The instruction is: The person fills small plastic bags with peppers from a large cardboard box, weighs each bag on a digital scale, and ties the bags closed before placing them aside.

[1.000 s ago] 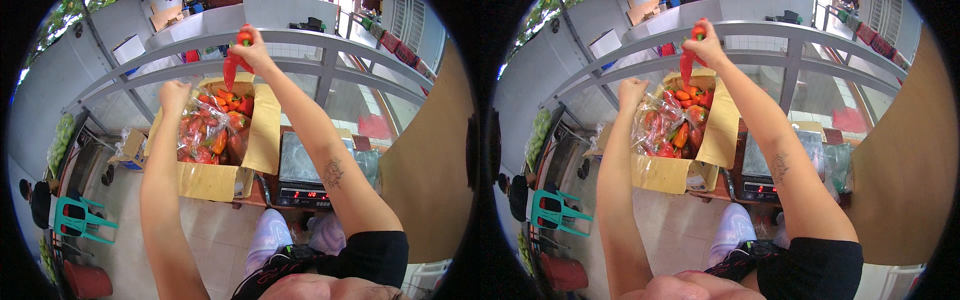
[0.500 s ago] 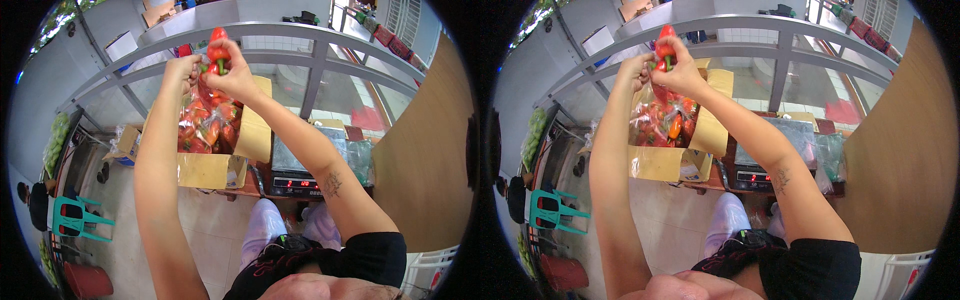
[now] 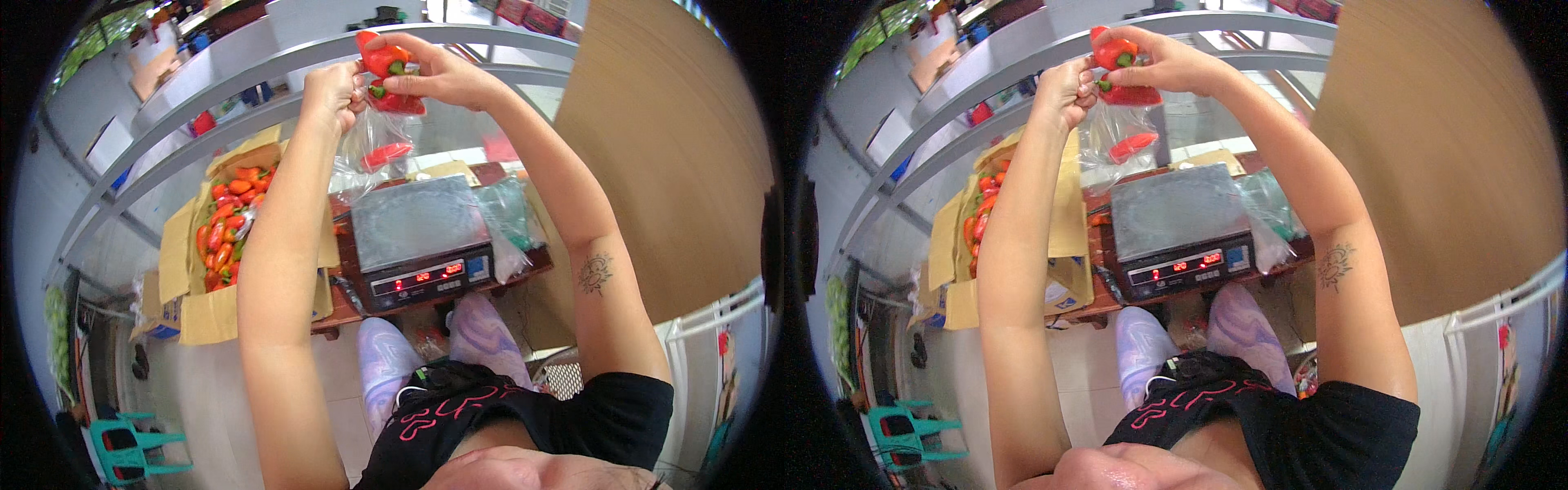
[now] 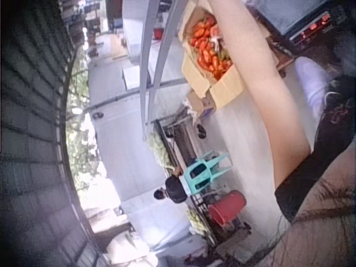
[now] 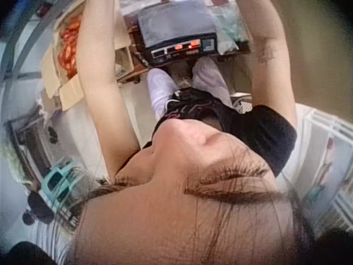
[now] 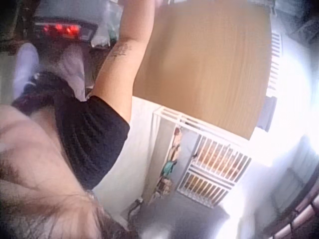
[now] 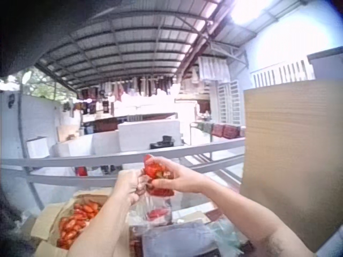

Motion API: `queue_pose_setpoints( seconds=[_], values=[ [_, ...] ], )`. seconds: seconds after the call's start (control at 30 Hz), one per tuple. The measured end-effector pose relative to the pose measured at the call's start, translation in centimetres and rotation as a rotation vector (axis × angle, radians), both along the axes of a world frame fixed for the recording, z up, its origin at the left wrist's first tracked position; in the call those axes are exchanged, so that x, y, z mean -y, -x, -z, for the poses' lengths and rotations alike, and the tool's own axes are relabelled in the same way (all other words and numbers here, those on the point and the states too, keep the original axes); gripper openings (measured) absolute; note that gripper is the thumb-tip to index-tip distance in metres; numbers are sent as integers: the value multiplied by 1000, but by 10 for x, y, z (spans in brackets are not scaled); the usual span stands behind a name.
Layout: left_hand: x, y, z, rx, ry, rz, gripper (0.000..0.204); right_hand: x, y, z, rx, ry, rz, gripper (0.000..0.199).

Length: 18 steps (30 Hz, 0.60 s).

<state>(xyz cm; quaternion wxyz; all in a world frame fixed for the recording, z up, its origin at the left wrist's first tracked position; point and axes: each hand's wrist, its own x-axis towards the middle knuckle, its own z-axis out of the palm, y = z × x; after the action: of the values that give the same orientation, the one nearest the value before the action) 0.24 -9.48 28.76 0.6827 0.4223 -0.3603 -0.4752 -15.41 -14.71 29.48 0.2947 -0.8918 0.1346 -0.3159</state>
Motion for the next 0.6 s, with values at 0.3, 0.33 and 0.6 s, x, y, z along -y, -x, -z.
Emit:
queue_pose_setpoints(
  seconds=[0.3, 0.33, 0.6],
  values=[
    [49, 60, 20, -41, -88, 189, 11, 18, 64, 47, 585, -377, -76, 49],
    [53, 67, 24, -129, -95, 200, 11, 18, 62, 63, 543, -212, 59, 51],
    [44, 73, 35, 89, -211, 248, 16, 5, 51, 107, 716, -446, 449, 58]
  ],
)
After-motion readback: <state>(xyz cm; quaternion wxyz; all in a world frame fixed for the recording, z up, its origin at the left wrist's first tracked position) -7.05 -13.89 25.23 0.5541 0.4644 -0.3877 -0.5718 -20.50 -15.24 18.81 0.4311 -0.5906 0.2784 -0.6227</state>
